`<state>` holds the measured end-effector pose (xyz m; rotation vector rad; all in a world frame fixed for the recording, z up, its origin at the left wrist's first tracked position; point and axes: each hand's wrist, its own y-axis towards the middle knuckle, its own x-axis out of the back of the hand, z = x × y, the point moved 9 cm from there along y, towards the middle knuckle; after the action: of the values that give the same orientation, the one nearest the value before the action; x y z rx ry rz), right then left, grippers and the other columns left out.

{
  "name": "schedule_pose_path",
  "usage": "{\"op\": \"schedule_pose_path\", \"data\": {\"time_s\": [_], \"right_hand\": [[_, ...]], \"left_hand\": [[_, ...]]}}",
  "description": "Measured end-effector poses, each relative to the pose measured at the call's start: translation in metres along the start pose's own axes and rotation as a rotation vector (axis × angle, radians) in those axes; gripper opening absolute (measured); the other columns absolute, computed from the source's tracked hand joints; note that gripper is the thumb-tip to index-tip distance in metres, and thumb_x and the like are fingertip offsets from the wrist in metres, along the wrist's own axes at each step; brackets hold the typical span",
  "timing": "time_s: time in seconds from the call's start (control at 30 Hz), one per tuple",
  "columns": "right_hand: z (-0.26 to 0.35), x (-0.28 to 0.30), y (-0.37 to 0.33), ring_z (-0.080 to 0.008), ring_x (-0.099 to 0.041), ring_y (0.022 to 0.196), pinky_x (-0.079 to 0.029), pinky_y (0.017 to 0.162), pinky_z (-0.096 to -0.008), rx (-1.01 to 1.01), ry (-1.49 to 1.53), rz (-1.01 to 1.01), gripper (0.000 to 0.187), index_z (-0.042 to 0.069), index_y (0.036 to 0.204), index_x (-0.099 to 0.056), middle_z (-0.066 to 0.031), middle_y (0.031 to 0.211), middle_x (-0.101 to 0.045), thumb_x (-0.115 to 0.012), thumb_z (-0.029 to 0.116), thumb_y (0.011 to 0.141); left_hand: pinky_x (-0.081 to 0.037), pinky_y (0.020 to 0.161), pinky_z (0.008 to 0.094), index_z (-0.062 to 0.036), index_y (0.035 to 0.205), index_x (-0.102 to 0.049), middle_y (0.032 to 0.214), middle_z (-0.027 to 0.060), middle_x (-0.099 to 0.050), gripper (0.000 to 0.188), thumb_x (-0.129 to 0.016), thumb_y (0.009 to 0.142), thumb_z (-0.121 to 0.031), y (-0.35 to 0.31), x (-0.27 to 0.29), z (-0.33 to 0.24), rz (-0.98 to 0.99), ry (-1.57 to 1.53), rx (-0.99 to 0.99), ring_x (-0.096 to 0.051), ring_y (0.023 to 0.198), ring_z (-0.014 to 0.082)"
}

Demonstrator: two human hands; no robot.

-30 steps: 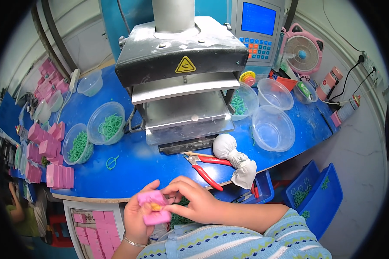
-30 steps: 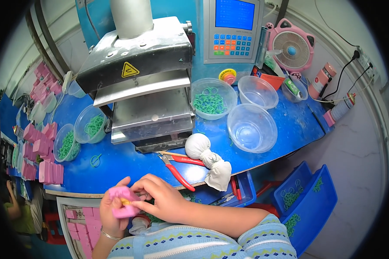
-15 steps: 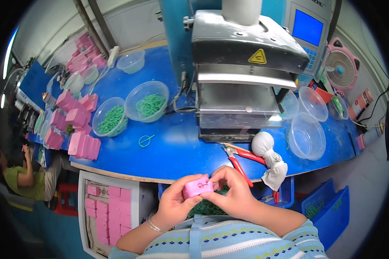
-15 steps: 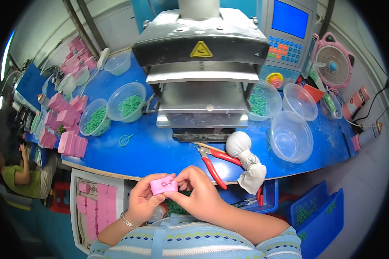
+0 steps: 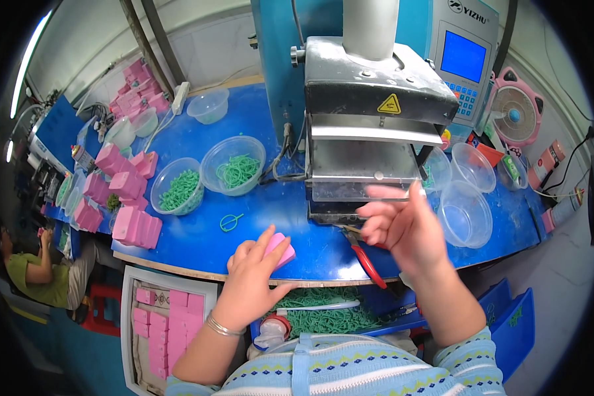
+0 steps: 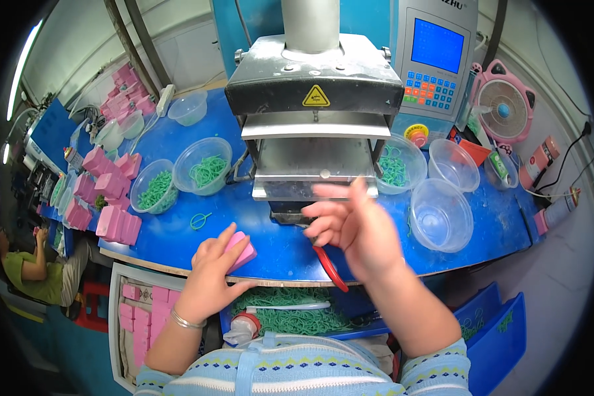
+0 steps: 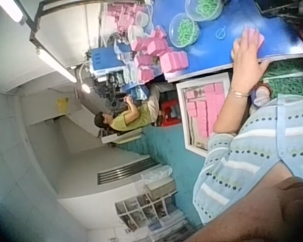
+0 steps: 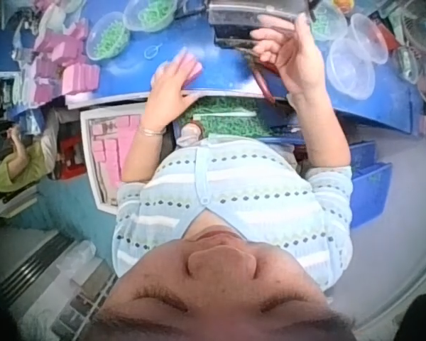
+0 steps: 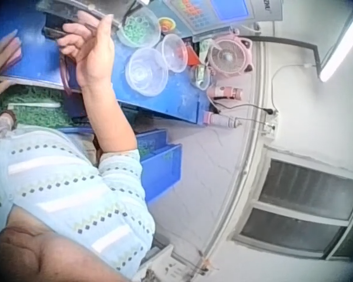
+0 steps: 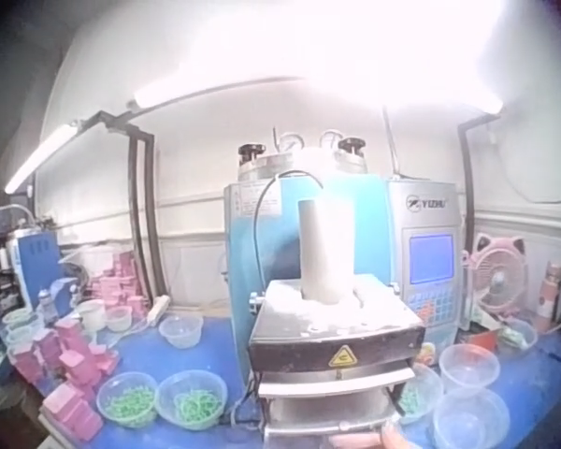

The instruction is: Manually assembling small electronic or mechanical components using specialized jigs and tools.

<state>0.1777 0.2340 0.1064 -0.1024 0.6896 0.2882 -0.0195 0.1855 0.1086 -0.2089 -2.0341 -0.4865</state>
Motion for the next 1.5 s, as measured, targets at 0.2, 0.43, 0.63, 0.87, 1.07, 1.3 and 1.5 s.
{"op": "schedule_pose_path", "data": {"time_s": [0.2,0.43,0.63,0.87,1.07,1.3,1.5], "right_hand": [[0.009,0.005,-0.019,-0.0183,-0.059,0.057,-0.049,0.057,-0.0271,-0.067,-0.083,-0.032,0.044,-0.006,0.104,-0.059,-0.0167,0.077,-0.065,-0.037,0.032,0.095],[-0.04,-0.023,-0.094,-0.0322,-0.065,0.078,-0.053,0.064,-0.0322,-0.368,0.348,0.459,0.071,0.01,0.144,0.002,-0.0366,0.12,-0.045,-0.044,0.017,0.09],[-0.074,-0.035,-0.105,-0.0235,-0.065,0.066,-0.05,0.056,-0.027,-0.72,-0.099,0.388,0.067,0.008,0.143,-0.007,-0.0283,0.107,-0.057,-0.045,0.006,0.089],[-0.09,-0.004,-0.102,-0.0183,-0.064,0.062,-0.049,0.055,-0.0236,-0.774,-0.195,0.29,0.063,0.002,0.142,-0.013,-0.023,0.102,-0.062,-0.045,0.009,0.088],[-0.098,0.005,-0.095,-0.0207,-0.065,0.074,-0.05,0.062,-0.026,-0.659,-0.175,0.275,0.06,0.003,0.142,-0.017,-0.0229,0.109,-0.059,-0.046,0.011,0.09],[-0.118,-0.019,-0.098,-0.0198,-0.06,0.096,-0.048,0.079,-0.0284,-0.553,-0.193,0.537,0.05,0.003,0.137,-0.028,-0.0166,0.122,-0.053,-0.048,0.011,0.092],[-0.114,-0.021,-0.096,-0.0196,-0.059,0.097,-0.047,0.084,-0.0324,-0.41,-0.224,0.56,0.043,0.001,0.132,-0.034,-0.0162,0.121,-0.052,-0.048,0.006,0.091]], "left_hand": [[-0.037,0.093,0.0401,-0.0067,0.128,-0.042,0.121,0.0157,-0.042,0.087,-0.082,0.051,-0.014,-0.003,-0.011,0.017,0.251,0.021,0.012,-0.043,0.107,0.0351],[-0.037,0.096,0.0376,0.0013,0.123,-0.038,0.12,0.0168,-0.045,0.089,-0.086,0.053,-0.025,-0.019,0.031,0.028,-0.333,-0.748,0.135,-0.047,0.111,0.0298],[-0.033,0.101,0.0401,-0.0002,0.128,-0.035,0.126,0.0174,-0.043,0.096,-0.087,0.053,-0.028,0.001,0.039,-0.058,-0.198,-0.37,-0.268,-0.039,0.123,0.0337],[-0.038,0.094,0.0383,-0.001,0.122,-0.038,0.116,0.0168,-0.046,0.081,-0.082,0.056,-0.018,0.001,0.011,0.006,-0.122,-0.28,0.007,-0.047,0.109,0.0322],[-0.039,0.09,0.0408,0.0009,0.12,-0.043,0.112,0.0177,-0.045,0.077,-0.082,0.059,-0.025,-0.009,0.032,0.004,-0.359,0.02,-0.017,-0.046,0.103,0.0352],[-0.034,0.091,0.0545,-0.025,0.107,-0.057,0.116,0.0103,-0.045,0.05,-0.076,0.062,-0.035,-0.022,0.037,-0.078,-0.464,0.232,-0.507,-0.048,0.106,0.0296],[-0.038,0.09,0.0554,-0.0294,0.104,-0.059,0.114,0.0091,-0.042,0.04,-0.072,0.066,-0.025,-0.027,0.039,-0.082,-0.543,0.147,-0.613,-0.044,0.109,0.0344]]}}
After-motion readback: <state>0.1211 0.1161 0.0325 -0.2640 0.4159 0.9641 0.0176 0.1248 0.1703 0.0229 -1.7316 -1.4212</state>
